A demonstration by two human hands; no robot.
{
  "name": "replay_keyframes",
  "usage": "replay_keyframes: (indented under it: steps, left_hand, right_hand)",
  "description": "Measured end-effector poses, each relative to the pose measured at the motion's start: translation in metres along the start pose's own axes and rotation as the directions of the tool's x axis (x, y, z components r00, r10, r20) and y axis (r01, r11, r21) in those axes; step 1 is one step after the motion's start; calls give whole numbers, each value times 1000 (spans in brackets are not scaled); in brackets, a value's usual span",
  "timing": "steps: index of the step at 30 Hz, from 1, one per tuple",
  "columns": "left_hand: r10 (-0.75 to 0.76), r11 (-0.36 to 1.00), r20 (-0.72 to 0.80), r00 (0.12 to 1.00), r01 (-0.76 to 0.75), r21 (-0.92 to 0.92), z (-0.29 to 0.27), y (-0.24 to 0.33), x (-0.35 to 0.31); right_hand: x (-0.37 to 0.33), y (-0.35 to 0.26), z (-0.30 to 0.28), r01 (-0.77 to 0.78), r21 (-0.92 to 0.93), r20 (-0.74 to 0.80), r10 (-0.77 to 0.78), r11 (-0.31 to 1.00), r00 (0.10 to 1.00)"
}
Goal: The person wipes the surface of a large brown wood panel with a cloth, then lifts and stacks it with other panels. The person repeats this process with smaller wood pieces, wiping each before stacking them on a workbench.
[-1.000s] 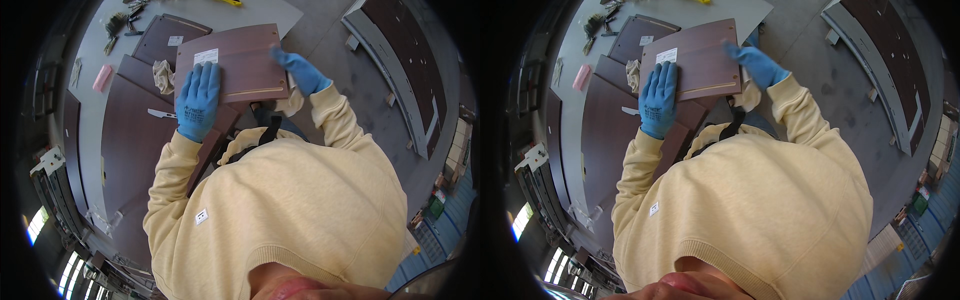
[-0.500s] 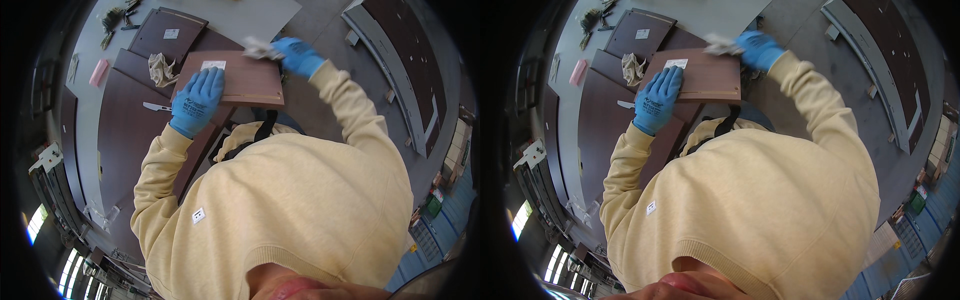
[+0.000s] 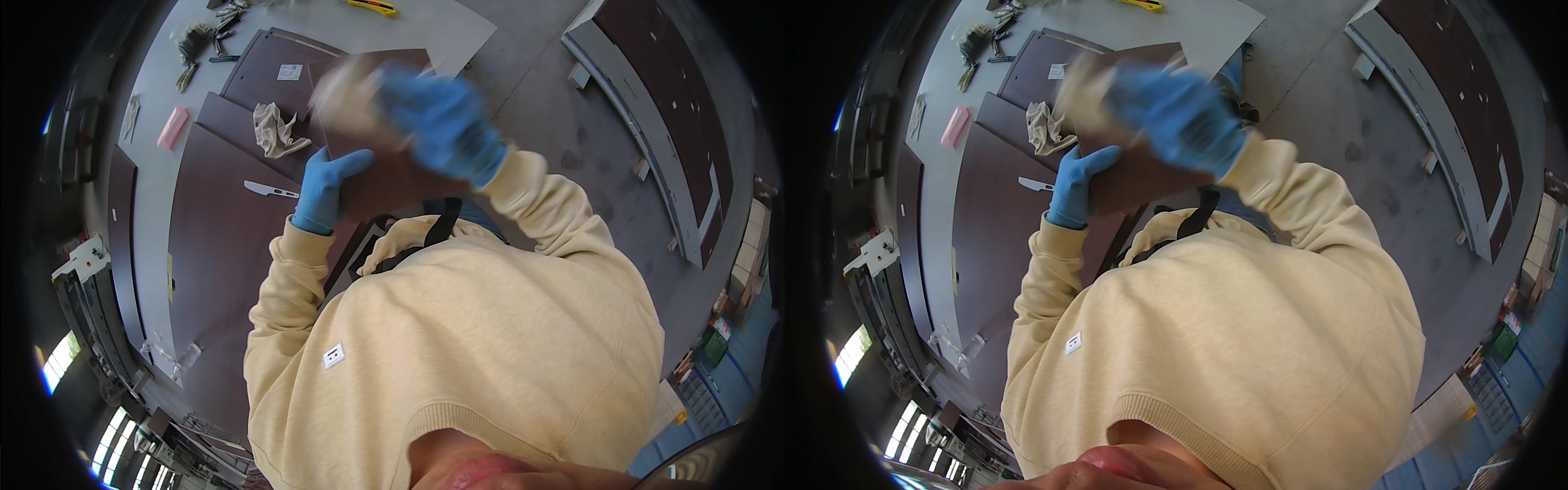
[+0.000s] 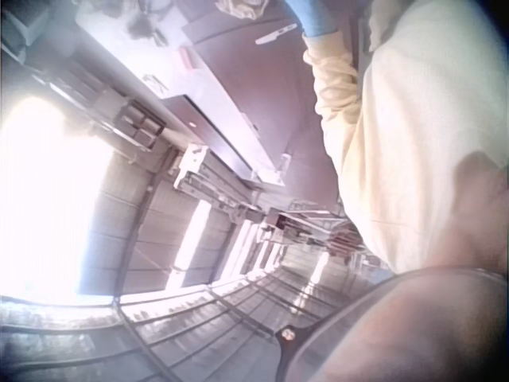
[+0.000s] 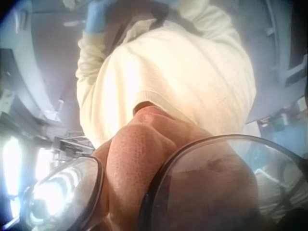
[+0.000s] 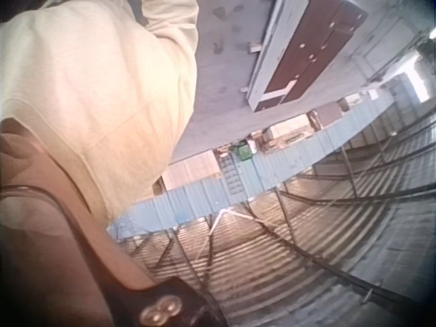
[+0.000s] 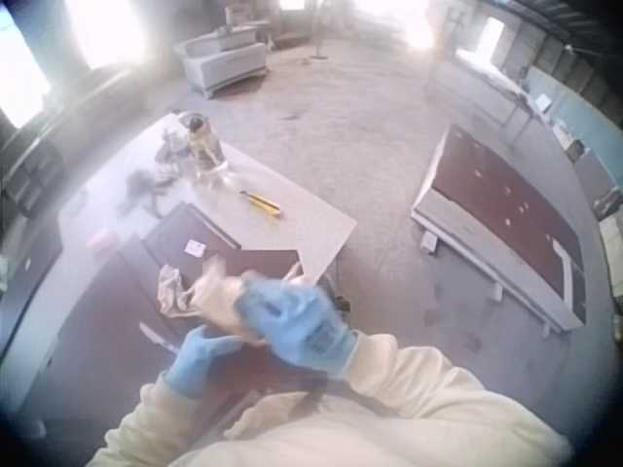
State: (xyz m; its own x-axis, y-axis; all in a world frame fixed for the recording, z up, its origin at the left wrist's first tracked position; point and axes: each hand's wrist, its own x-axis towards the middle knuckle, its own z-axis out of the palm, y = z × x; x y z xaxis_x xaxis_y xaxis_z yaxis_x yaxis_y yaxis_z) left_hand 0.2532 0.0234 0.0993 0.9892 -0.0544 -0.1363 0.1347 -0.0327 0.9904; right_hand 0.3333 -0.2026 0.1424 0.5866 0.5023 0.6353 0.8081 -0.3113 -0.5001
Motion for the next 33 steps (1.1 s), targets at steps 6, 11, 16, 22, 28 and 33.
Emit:
replay_keyframes:
  steps: [6, 11, 16, 22, 28, 33]
  left_hand:
    - [-360, 751, 148, 921, 380, -540, 16, 34, -19]
    - [-456, 766, 166, 874, 480, -427, 18, 36, -40]
    - [-458, 708, 163, 874, 469, -528, 17, 44, -40]
    - [78, 992, -179, 981, -94, -79, -8, -53, -47]
    - [-380, 759, 28, 925, 329, -563, 9, 39, -31]
    - [-412, 762, -40, 910, 320, -563, 14, 44, -26]
  right_hand:
    - [11, 31, 57, 244, -371, 196, -182, 896, 964]
    - [61, 156, 18, -211, -328, -79, 196, 921, 977]
    - [53, 84, -15, -193, -479, -91, 170, 856, 981]
    - [-4, -41, 63, 138, -132, 294, -95, 982, 951]
    - [-88, 186, -31, -706, -457, -49, 778, 540, 626]
    - [-17, 127, -36, -544, -404, -350, 425, 736, 835]
